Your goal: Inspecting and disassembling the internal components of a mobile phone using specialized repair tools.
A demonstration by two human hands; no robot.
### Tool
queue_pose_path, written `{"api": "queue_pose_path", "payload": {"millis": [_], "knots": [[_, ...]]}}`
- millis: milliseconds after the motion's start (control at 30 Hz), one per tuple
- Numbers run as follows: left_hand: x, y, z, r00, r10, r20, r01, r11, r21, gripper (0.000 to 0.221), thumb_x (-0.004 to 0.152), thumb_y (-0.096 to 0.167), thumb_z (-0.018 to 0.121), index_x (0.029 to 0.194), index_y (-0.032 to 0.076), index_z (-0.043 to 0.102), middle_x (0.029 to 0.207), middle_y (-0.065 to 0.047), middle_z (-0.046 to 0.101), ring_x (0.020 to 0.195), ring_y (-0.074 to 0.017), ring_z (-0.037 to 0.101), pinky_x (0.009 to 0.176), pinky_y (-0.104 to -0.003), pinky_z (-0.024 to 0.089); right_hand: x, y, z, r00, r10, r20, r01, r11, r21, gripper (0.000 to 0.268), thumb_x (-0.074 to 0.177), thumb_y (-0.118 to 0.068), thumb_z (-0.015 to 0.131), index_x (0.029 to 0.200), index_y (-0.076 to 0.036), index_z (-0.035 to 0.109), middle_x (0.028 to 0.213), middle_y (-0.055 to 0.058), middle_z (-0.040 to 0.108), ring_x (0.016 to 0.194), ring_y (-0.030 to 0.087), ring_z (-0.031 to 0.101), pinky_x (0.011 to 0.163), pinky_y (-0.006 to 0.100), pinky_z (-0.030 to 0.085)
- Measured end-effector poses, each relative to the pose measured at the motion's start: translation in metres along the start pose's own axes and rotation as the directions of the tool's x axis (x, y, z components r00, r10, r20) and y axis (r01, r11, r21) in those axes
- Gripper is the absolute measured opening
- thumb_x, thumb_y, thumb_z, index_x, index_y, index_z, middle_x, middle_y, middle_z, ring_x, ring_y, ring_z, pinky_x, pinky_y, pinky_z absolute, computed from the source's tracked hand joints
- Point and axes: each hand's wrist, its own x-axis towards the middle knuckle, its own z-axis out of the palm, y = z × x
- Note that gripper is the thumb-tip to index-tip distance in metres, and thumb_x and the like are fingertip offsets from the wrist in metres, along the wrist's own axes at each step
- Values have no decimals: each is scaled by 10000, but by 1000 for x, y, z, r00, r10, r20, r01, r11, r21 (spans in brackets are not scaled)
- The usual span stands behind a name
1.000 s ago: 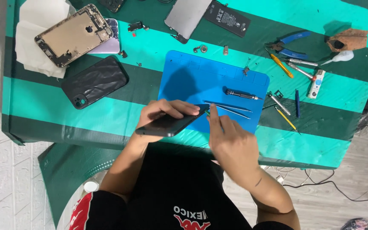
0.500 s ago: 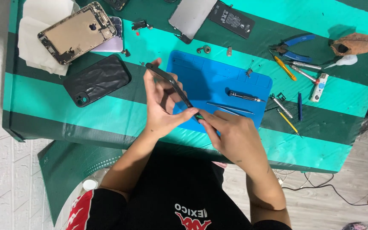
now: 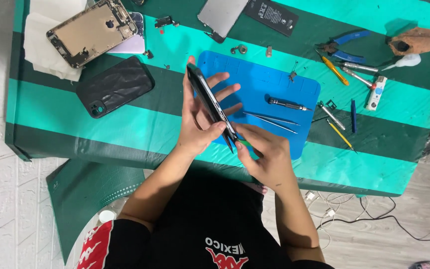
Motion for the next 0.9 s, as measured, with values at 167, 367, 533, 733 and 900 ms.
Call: {"api": "queue_pose_path", "payload": {"millis": [167, 367, 533, 733, 900], "knots": [[-8, -3, -2, 999, 31, 29, -30, 999, -32, 1270, 842, 99, 897, 1680, 367, -19, 1621, -185, 401, 1456, -431, 503, 1104, -621, 523, -14, 2, 8, 995, -77, -66, 78, 997, 16, 210, 957, -126, 692, 1146, -86, 774, 1034, 108, 791, 391, 154, 469, 318, 294, 335], [-20, -8, -7, 995, 76, 71, -65, 987, -147, 1207, 832, 8, 829, 1673, 351, 34, 1659, -259, 320, 1489, -552, 413, 1094, -701, 486, -26, -15, 15, 977, -196, -83, 191, 979, -69, 260, 977, -92, 642, 1192, -2, 757, 1044, 206, 774, 744, 358, 757, 484, 375, 545], [-33, 3, 4, 991, 48, 123, -20, 976, -218, 1272, 847, 88, 875, 1678, 386, -41, 1650, -203, 385, 1490, -455, 454, 1122, -665, 491, -41, -14, 21, 975, -194, -107, 200, 979, 50, 261, 971, -114, 674, 1203, -19, 748, 1105, 205, 754, 907, 359, 770, 612, 402, 605], [-41, 3, 7, 995, 47, 83, -28, 976, -218, 1242, 850, 93, 881, 1680, 368, -1, 1651, -211, 375, 1477, -413, 473, 1136, -646, 504, -49, -19, 25, 977, -191, -98, 200, 975, 92, 349, 937, -167, 732, 1252, -15, 730, 1126, 235, 724, 728, 268, 678, 579, 365, 570], [-42, -10, 10, 998, -42, -44, 33, 982, -184, 1020, 943, 197, 789, 1689, 214, 94, 1651, -178, 365, 1365, -290, 542, 1098, -549, 576, -46, -17, 24, 976, -210, -62, 212, 977, 25, 528, 846, -135, 853, 1337, -39, 684, 1132, 212, 696, 438, 222, 531, 415, 297, 454]]}}
